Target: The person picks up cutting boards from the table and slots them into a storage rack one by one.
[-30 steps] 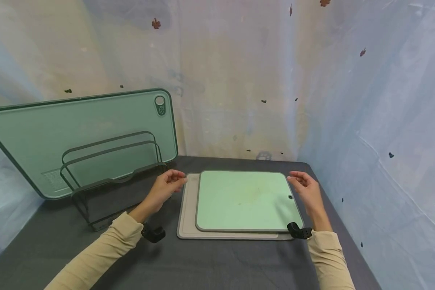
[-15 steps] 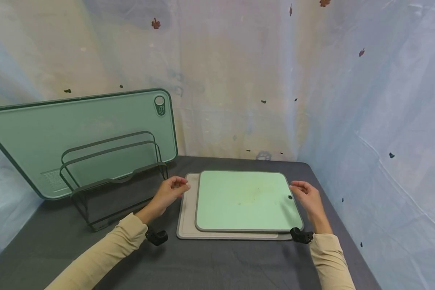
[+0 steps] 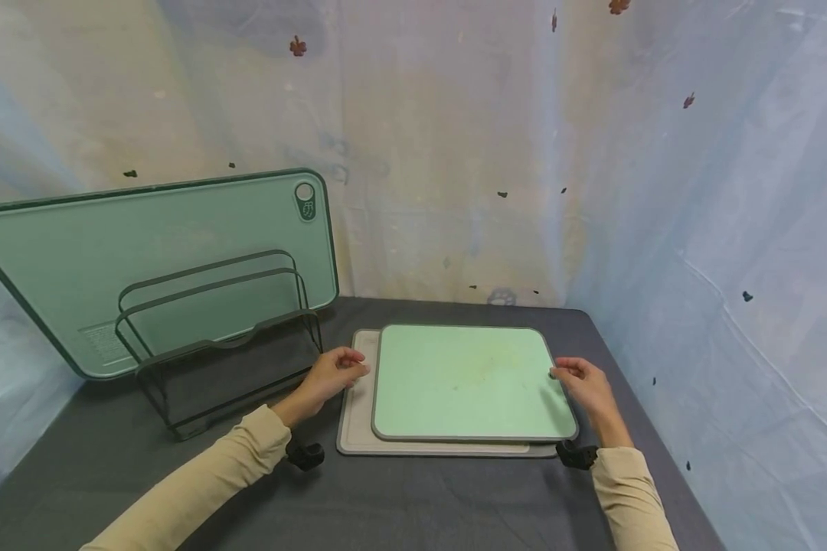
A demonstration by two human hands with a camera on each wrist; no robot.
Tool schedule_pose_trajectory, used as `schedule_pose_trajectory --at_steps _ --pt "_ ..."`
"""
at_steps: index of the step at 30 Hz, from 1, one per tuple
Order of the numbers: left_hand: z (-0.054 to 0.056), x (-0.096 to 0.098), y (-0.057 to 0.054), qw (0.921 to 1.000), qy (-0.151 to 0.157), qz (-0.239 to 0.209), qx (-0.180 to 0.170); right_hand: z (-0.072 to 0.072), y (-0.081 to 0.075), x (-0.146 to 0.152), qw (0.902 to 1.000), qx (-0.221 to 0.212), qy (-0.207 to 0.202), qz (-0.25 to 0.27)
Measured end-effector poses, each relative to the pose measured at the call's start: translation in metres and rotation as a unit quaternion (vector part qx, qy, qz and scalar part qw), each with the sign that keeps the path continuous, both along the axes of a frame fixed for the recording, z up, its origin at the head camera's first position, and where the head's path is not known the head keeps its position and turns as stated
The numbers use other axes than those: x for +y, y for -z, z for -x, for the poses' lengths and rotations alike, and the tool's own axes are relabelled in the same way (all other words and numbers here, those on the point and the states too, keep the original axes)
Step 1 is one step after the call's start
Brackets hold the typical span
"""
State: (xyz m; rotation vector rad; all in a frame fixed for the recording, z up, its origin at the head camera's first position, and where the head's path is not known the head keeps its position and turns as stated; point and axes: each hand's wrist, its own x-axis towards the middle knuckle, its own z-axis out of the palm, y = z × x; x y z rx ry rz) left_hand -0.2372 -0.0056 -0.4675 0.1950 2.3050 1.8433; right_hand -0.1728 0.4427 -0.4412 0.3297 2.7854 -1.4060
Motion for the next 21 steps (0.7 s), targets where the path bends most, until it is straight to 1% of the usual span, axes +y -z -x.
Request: schedule_pose_trajectory --at_steps 4,5,7,9,11,14,17,19,21 --pt "-0.001 0.002 0.005 0.9995 0.02 0.019 -0.017 0.007 0.023 0.021 1.0 0.003 -0.005 -0.001" --pt "-0.002 0.002 0.006 0.9992 0.024 0.023 -0.02 0.006 0.025 0.021 1.0 0.001 0.002 0.0" --pt "-0.003 0.004 0.008 0.9988 0.029 0.029 -0.028 0.003 0.022 0.016 0.9999 -0.008 0.013 -0.005" --pt "-0.004 0.006 0.01 0.9984 0.031 0.031 -0.035 0.003 0.026 0.02 0.9998 -0.015 0.01 -0.005" --pt "-0.005 0.007 0.013 0.9984 0.028 0.03 -0.039 0.007 0.036 0.027 0.9997 -0.017 0.017 -0.011" --pt "-0.006 0.01 0.016 0.9983 0.024 0.034 -0.041 0.013 0.053 0.041 0.9996 -0.021 0.003 -0.016" --pt "-0.007 0.012 0.018 0.9982 0.023 0.043 -0.036 0.019 0.069 0.051 0.9992 -0.026 0.013 -0.029" --pt "-0.007 0.014 0.019 0.998 0.021 0.05 -0.034 0.02 0.072 0.053 0.9987 -0.03 0.017 -0.038" --pt "-0.007 0.015 0.019 0.9978 0.02 0.055 -0.03 0.018 0.067 0.049 0.9977 -0.04 0.023 -0.049"
